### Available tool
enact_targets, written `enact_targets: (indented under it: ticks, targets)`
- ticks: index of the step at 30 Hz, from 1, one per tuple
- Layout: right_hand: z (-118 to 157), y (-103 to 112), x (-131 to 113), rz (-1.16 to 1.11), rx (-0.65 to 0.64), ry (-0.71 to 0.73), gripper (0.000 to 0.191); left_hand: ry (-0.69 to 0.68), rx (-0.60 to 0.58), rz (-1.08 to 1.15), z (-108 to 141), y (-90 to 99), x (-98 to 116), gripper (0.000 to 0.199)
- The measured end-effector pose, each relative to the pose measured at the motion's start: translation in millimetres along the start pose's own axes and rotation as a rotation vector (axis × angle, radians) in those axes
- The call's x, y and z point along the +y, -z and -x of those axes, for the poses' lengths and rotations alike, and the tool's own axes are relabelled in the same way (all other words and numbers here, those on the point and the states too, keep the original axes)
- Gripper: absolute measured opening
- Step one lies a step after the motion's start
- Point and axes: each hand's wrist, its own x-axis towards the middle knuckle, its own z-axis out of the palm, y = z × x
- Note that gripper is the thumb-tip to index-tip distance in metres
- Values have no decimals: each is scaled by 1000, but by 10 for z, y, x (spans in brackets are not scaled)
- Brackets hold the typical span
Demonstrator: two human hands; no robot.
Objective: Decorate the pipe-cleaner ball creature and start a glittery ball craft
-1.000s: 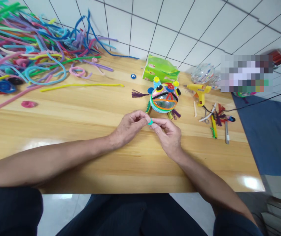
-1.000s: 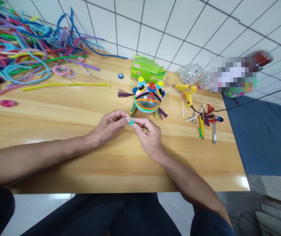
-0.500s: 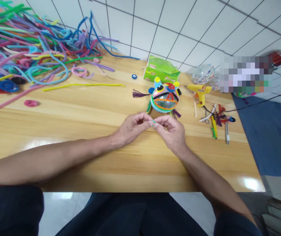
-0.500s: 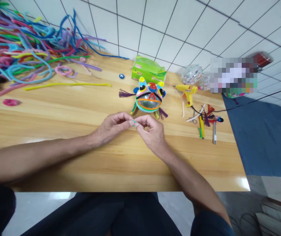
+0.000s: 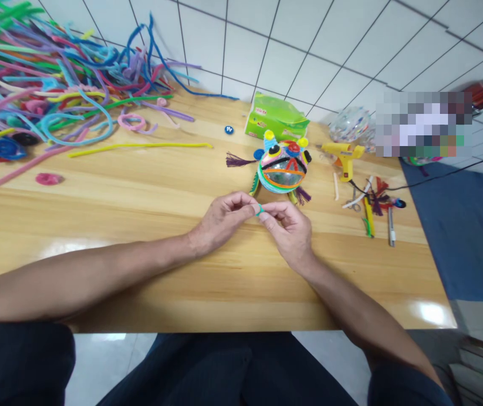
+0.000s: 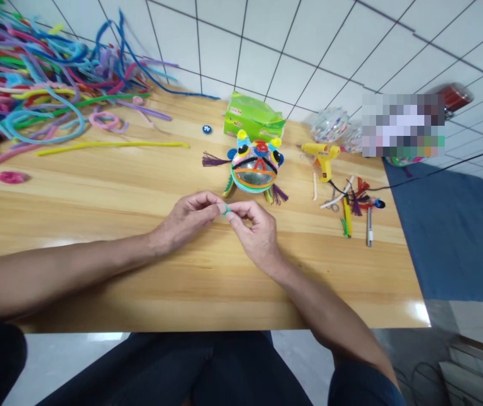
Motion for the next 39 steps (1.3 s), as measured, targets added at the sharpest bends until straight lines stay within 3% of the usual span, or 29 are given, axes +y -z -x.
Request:
enact_targets:
  ticks: [6,10,19,31,34,37,39]
  targets:
    - [-10,-20,-30,-56,18,-7,9,76,31,62,5,-44,-6,30]
    - [-28,-2,-48,-80,35,-13,18,41,40,62,-11,-37,-5,34]
    - [4,-41,-62,18,48,34,7,52,8,29,15,-31,27,40]
    - [-73,29,-166,-3,-7,-62,11,15,-116,-116,-57,60,33,35]
    - [-160,252,-309,87,113,-14,14,31,-85,-123,-61,54,30,35]
    - [-359,711,-379,239,424,88,24,41,-64,-117,-58,48,22,32]
    - [-536,1072,-297,349,547,105,23,34,-66,-119,-53,48,12,30]
